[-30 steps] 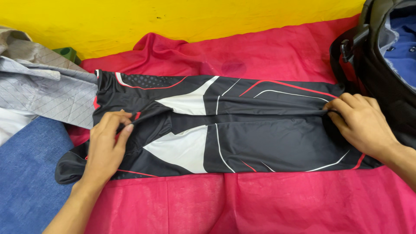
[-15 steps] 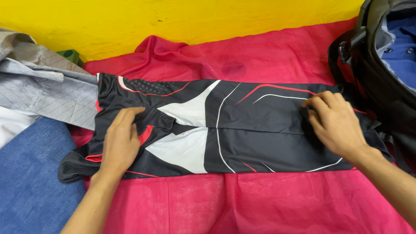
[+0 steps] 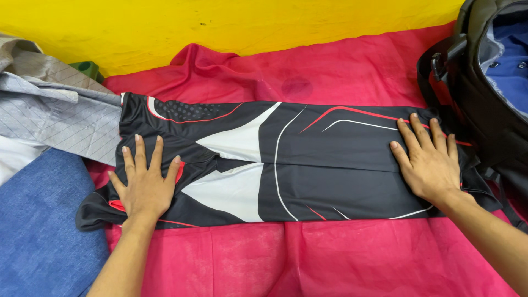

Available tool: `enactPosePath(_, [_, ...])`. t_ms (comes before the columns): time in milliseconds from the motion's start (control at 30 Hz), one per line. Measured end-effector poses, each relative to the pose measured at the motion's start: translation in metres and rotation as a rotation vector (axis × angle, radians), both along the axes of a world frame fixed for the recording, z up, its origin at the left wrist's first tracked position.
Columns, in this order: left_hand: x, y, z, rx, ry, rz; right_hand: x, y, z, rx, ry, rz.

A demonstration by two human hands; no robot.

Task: The person folds a black and white cycling jersey on a bed and places it into an open duffel bag that already holds a blue shirt, then picks up a white polo shirt and fastens its buttons while it lies on the bed.

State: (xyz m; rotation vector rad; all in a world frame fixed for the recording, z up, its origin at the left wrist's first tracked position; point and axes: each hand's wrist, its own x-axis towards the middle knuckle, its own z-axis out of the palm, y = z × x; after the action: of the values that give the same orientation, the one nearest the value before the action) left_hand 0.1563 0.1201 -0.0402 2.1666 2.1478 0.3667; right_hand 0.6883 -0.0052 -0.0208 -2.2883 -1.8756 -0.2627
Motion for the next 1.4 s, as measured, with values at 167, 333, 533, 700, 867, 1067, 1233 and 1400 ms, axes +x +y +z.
enactPosePath(167, [-0.001,0.004,-0.002,-0.074,-0.014,0.024,0.0,-0.007,0.003,0.051,0.042,0.053])
enactPosePath(333, [-0.004,0.007,-0.003,-0.082,-0.025,0.013,0.01,-0.027,0.008,0.004,-0.031,0.088])
enactPosePath(533, [-0.005,0.005,0.006,-0.123,-0.084,0.005,0.018,-0.029,0.004,0.108,-0.056,0.03])
enactPosePath(700, [-0.006,-0.018,0.018,0.069,-0.194,-0.054,0.031,-0.038,0.008,0.059,-0.027,-0.237])
enactPosePath(867, [-0.002,-0.051,0.023,0.189,-0.226,-0.304,0.043,-0.042,0.009,-0.09,-0.148,-0.36])
enactPosePath(1067, [0.013,-0.069,0.035,0.182,-0.334,-0.418,0.049,-0.041,0.003,-0.133,-0.319,-0.335])
enactPosePath(1233, [0.021,-0.076,0.055,0.066,-0.431,-0.387,0.054,-0.04,-0.003,-0.206,-0.241,-0.393])
enactPosePath(1400, [0.02,-0.075,0.062,0.008,-0.562,-0.451,0.057,-0.033,0.005,-0.187,-0.081,-0.458])
